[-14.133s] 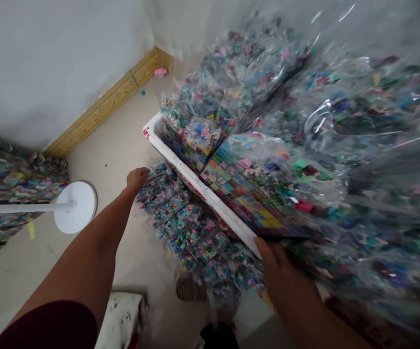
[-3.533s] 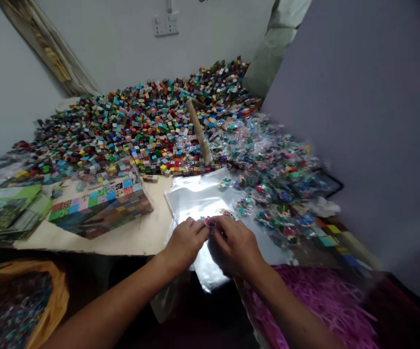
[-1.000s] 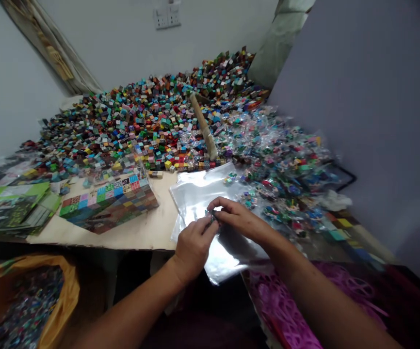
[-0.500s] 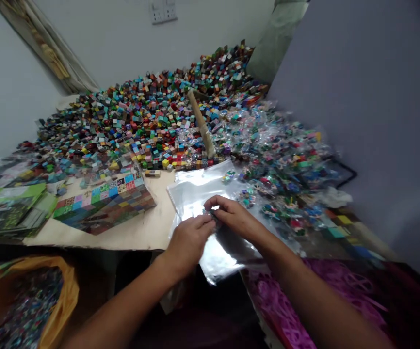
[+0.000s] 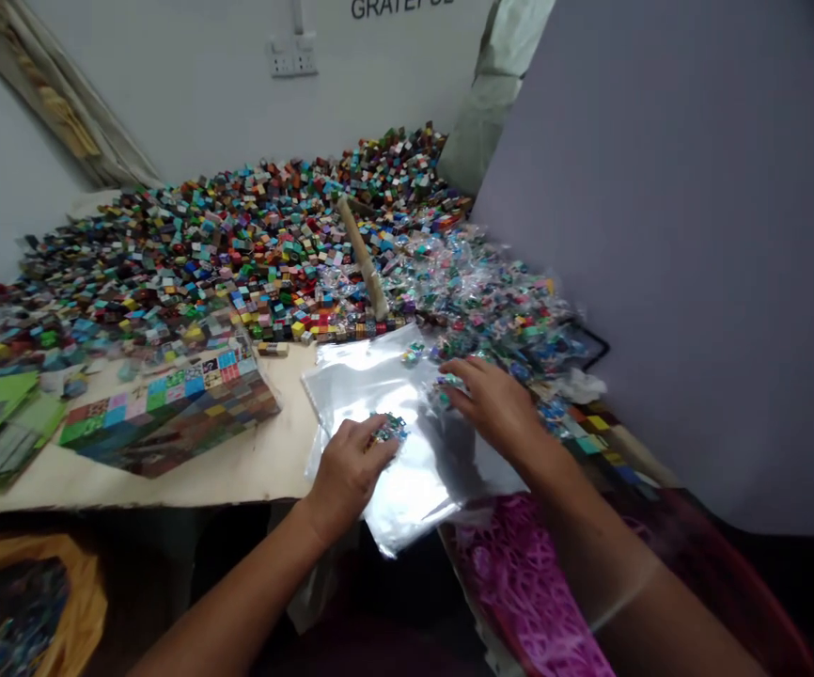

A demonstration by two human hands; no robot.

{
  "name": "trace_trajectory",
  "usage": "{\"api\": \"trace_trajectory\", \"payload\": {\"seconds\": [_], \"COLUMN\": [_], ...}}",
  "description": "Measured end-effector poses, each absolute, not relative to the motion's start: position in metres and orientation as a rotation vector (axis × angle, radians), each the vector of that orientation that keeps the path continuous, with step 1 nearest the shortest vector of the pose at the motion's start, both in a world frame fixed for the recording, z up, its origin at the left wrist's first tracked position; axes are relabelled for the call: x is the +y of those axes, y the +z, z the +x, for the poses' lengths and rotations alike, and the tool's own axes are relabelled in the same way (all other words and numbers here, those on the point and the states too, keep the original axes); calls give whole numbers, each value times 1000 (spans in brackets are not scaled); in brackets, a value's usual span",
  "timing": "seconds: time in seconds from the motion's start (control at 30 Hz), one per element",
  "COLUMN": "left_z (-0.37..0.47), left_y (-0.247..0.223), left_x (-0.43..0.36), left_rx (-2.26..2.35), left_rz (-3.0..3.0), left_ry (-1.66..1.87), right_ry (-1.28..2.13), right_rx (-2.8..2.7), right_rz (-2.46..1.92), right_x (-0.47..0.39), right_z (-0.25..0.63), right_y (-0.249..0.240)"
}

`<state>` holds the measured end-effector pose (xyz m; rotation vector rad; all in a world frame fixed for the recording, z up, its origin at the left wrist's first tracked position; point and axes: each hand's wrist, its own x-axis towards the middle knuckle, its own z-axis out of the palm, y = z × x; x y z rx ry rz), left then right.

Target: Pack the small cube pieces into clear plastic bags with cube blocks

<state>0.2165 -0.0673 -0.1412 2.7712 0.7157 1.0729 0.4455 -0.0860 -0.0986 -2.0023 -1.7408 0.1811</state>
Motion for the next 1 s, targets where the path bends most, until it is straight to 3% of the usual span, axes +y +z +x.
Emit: {"api": "trace_trajectory", "payload": {"seconds": [0.17,0.4,0.57,1.0], "left_z": [214,215,214,209], "left_y": [-143,-134,-138,-140], "left_x": [-62,-60,-62,-62], "left_rx": [773,794,813,852], "left_rz": [2723,2758,2651,2271], "left_ry": [987,796,834,945], "right_ry": [114,5,-1,-115], "right_rx": [-1929,-1709,-2038,-2145], "right_rz": [-2156,-1706,-1386,-1345], "right_x": [-89,-95,-97,-110], "right_z": [464,442,409,407], "right_y": [-116,-115,-128,-147]}}
